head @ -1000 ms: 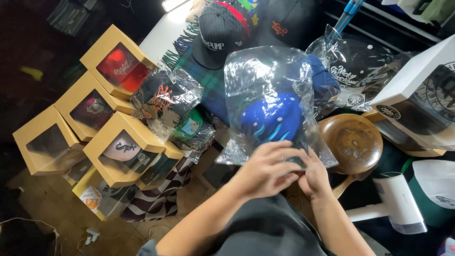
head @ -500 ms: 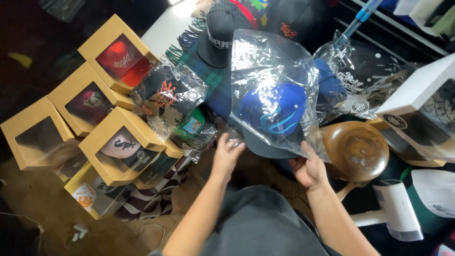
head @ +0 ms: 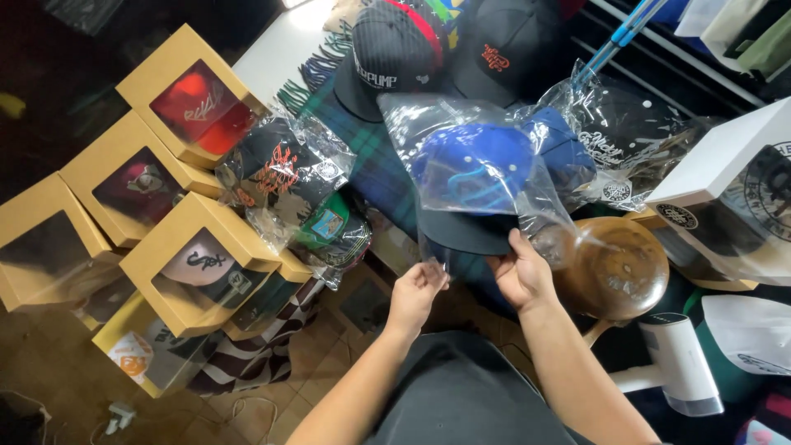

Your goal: The person folds cardboard display boxes, places hats into plastic bags, and prepares them for storage or shipment.

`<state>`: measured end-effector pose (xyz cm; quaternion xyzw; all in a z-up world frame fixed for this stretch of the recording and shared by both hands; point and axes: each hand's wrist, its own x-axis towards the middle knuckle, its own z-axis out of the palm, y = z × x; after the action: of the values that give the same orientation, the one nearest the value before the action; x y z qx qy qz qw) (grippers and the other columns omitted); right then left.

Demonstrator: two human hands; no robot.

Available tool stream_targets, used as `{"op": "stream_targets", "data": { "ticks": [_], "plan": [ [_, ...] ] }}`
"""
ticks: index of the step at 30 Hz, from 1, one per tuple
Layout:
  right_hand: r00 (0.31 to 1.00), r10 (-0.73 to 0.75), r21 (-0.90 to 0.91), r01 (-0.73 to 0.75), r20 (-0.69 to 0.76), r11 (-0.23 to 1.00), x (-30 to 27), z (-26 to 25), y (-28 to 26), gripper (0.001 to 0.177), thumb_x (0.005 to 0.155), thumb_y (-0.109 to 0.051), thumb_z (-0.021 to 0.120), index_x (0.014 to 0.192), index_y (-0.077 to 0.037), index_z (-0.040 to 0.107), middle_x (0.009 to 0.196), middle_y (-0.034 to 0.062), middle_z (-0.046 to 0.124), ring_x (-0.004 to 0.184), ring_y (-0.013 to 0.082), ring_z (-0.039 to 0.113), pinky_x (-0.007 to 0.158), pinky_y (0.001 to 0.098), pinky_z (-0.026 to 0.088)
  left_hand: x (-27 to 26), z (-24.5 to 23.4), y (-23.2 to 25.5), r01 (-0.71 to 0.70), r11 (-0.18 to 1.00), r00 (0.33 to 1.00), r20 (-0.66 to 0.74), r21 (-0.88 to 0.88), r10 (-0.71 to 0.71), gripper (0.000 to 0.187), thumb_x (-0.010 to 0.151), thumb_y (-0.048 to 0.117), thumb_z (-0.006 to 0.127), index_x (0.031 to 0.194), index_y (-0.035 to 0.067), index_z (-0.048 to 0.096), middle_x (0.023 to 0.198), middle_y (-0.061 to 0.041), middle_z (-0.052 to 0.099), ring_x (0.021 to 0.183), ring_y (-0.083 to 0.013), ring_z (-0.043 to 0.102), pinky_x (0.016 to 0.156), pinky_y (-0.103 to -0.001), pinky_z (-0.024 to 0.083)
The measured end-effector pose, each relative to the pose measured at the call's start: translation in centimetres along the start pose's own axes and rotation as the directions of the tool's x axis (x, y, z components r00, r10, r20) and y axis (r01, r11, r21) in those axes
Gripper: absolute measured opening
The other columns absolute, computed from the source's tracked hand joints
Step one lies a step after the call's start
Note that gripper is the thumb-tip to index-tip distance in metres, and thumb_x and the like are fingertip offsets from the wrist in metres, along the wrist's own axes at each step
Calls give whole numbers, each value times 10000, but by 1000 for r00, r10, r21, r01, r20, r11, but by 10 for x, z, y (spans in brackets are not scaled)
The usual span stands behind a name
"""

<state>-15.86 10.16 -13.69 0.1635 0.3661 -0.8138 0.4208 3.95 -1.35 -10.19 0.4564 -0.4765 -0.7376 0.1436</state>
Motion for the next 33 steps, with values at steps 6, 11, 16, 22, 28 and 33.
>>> {"op": "stream_targets", "data": {
  "ticks": [6,11,16,22,28,33],
  "plan": [
    [996,88,-138,-90,-18,986,13,25,8,276,1048,-202,577,1301,-120,654,1222,165,725,1088,332,726,911,522,626,-15,-18,2,83,996,992,89,44,-87,222,900,175,769,1115,117,762,932,-75,805,841,-136,763,798,-254,559],
    [987,-4,-415,-62,-158,908,53,-16,32,362,1065,-240,585,1426,-264,572,1336,114,670,1158,314,690,858,569,615,-10,-43,-41,119,963,965,200,240,-169,319,912,241,743,1190,86,757,979,-133,783,907,-220,750,837,-380,582],
    [979,-12,-416,-75,-202,906,74,-68,53,456,1045,-297,638,1482,-336,515,1378,54,639,1159,231,658,864,372,622,-57,-16,64,-612,522,791,457,594,407,329,872,319,754,1163,168,727,1012,-53,740,949,-263,736,827,-355,582],
    [984,-116,-322,68,-132,944,127,-129,87,440,1087,-360,591,1472,-164,507,1415,130,606,1276,253,598,1126,463,484,0,30,53,-620,-282,268,535,732,801,522,846,250,704,1363,255,631,1212,-90,558,1039,-308,572,832,-386,430],
    [915,-312,-567,118,-257,815,89,-50,75,421,1101,-460,503,1397,-166,566,1429,48,561,1340,224,493,1201,414,334,20,43,57,-642,-277,240,530,715,813,159,859,169,719,1001,237,703,875,27,515,809,-207,548,748,-356,391],
    [821,-454,-697,99,-346,711,44,33,68,743,1035,-743,452,1497,-167,534,1550,62,487,1443,222,437,1237,375,303,17,34,61,-672,-191,327,518,715,790,135,847,180,742,941,276,731,907,64,528,879,-172,567,785,-342,402]
  ]
}}
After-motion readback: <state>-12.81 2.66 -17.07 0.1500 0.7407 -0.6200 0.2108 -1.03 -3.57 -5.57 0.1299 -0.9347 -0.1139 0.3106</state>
